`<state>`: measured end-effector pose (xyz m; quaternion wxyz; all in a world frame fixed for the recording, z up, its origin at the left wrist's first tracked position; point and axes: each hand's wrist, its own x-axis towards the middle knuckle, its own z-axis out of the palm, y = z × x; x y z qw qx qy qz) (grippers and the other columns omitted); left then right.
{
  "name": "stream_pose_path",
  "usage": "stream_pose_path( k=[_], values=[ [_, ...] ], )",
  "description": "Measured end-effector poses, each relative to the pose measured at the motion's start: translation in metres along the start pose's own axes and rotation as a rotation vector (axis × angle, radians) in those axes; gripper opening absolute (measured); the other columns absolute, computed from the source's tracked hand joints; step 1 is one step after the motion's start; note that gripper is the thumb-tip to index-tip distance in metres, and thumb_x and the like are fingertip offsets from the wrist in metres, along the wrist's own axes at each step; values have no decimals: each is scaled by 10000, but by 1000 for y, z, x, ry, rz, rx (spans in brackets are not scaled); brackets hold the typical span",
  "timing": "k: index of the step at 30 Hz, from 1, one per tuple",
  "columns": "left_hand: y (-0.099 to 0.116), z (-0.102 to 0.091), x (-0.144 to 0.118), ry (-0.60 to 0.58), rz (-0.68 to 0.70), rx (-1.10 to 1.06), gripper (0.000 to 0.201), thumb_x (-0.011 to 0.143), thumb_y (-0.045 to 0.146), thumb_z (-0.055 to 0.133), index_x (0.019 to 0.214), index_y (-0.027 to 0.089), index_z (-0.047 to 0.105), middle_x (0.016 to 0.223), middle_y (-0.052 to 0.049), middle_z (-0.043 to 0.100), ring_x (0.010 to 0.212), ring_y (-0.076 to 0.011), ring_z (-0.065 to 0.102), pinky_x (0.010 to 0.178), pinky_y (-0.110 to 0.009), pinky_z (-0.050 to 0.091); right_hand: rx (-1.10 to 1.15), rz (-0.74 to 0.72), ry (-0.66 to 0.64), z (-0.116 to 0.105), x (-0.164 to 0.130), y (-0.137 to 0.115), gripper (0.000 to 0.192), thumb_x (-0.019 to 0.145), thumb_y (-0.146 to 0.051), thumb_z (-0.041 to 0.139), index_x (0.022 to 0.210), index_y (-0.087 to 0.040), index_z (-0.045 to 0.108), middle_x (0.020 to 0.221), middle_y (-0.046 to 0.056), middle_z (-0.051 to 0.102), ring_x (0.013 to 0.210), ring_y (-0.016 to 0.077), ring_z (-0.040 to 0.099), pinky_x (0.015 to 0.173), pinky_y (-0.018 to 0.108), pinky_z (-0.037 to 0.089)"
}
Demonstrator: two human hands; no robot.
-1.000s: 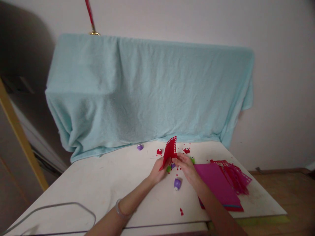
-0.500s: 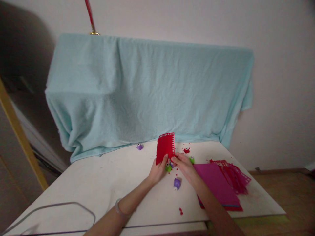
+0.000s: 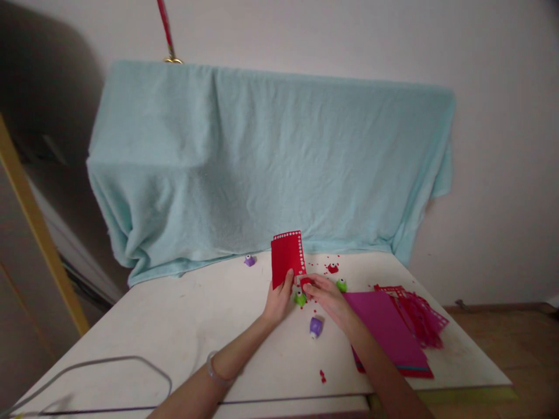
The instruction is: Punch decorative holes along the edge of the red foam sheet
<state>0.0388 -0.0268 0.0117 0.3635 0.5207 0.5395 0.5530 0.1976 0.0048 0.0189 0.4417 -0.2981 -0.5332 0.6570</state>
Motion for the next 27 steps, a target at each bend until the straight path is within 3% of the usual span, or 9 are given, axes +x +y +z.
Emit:
stream_pose_path(
  k=[11,19,27],
  values=[
    [0,3,1,37,-3,-12,511,895,620,373,678,186,533,552,26,449,527,-129,426,556,-245,365,85,22,8,2,-2,-9,291,688,-345,791,907,-174,705,775,27,630,638,134,516,596,278,384],
    [7,0,-2,-6,-41,12,539,901,637,341,683,190,549,532,26,435,527,-140,431,557,-258,344,214,7,47,-3,-1,-8,212,723,-327,770,860,-183,698,780,28,641,660,138,559,633,287,423],
    [4,2,0,32,-18,-15,532,902,630,352,709,177,553,540,30,422,513,-126,415,527,-241,324,344,31,166,-7,1,-7,224,725,-371,760,771,-179,655,783,55,669,671,182,602,681,351,480]
  ],
)
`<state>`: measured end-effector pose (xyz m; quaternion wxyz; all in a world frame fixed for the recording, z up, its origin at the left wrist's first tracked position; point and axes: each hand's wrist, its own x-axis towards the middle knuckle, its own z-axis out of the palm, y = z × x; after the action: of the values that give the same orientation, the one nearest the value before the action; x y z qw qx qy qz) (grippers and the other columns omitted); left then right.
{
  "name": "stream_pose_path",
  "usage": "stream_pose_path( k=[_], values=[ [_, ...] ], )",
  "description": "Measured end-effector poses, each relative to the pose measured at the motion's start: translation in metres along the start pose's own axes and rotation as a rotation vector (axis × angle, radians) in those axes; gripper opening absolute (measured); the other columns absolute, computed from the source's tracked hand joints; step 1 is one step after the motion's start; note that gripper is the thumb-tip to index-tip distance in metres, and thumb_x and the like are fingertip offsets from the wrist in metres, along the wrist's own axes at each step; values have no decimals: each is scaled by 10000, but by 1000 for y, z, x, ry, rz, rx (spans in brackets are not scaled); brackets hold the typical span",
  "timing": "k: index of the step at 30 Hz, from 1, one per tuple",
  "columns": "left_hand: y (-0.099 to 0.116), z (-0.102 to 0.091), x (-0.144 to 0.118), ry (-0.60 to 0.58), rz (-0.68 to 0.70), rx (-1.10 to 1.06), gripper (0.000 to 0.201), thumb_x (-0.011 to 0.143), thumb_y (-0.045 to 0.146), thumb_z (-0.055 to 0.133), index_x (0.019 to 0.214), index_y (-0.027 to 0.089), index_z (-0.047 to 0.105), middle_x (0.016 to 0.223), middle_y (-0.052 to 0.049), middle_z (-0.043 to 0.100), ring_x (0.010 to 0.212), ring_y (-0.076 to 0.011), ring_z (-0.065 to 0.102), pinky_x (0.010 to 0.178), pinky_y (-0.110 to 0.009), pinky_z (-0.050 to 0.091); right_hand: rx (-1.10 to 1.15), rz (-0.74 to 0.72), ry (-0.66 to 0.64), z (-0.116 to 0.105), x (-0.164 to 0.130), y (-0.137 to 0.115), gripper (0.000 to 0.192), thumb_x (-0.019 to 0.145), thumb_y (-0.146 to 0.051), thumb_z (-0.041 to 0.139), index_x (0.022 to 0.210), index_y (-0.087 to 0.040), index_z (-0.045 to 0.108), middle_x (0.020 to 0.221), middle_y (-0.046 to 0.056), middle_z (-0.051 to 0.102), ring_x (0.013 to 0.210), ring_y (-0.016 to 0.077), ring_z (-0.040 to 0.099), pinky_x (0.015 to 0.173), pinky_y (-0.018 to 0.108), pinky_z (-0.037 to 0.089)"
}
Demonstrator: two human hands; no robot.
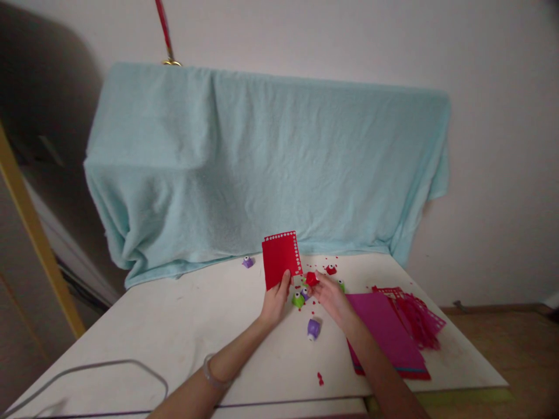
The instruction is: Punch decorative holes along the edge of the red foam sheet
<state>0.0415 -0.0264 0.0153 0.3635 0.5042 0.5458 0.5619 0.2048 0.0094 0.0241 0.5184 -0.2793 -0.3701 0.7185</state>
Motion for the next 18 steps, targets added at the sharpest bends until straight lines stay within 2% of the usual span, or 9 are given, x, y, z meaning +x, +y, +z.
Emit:
stream_pose_path(
  k=[6,10,13,18],
  values=[
    [2,-1,1,-7,-28,-32,535,893,638,363,678,180,537,531,27,428,501,-122,416,513,-239,319,-28,-37,59,-2,3,-2,247,701,-382,775,780,-173,669,817,74,680,660,179,577,622,328,455],
    [1,0,2,-2,-21,-59,530,885,644,378,662,182,515,520,31,417,486,-117,408,497,-236,312,-156,-116,54,-5,5,-3,298,728,-445,732,790,-156,688,740,56,649,560,138,495,516,284,351],
    [-2,1,4,0,-21,-113,527,881,644,393,663,179,511,514,36,408,475,-112,400,480,-233,303,-371,-181,43,-8,4,-3,333,798,-492,643,839,-166,698,661,25,600,510,125,434,497,276,303],
    [-7,1,10,4,9,-191,521,883,631,410,650,173,495,493,46,393,449,-99,371,450,-226,270,-927,-490,178,-10,-1,2,268,807,-467,632,925,-227,646,786,43,637,675,191,536,624,298,381]
  ],
)
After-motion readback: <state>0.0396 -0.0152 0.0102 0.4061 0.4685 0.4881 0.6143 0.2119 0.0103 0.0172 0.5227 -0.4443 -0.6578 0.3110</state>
